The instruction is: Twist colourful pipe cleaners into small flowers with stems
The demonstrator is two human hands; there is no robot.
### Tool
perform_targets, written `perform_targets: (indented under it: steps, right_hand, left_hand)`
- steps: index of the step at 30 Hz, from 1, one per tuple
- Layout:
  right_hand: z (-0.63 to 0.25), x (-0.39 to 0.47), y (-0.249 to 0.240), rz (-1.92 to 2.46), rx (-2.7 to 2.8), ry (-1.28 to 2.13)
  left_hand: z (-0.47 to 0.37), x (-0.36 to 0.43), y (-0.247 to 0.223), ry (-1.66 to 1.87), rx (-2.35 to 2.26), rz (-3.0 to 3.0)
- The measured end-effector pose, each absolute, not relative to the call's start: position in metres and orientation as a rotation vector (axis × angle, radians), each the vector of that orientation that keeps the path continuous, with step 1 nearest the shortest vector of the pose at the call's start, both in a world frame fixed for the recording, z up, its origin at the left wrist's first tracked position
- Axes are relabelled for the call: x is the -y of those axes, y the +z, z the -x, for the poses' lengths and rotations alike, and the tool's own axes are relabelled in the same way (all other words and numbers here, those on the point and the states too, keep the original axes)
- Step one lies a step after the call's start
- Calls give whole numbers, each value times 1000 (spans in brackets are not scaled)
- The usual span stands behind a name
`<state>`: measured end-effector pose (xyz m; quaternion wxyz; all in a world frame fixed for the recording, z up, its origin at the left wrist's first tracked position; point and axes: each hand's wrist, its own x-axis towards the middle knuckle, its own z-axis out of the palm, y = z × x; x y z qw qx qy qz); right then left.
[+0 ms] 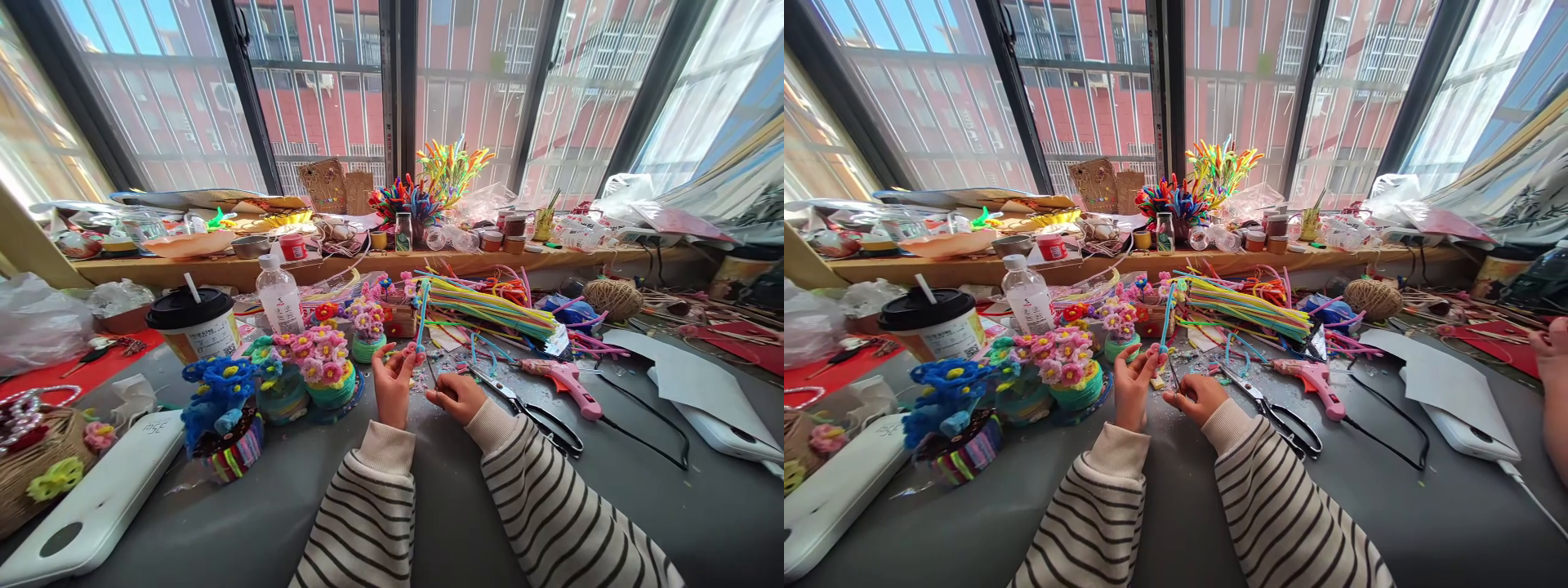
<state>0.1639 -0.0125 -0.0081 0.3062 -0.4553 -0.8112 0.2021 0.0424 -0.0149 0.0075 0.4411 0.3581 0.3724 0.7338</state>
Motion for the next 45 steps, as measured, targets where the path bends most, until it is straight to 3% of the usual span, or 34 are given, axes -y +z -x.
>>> perform_targets:
  steps: [45]
  right_hand:
    - [-169,10,-9,1144,2115,626]
  left_hand:
    - [-41,16,11,1802,-856,-845]
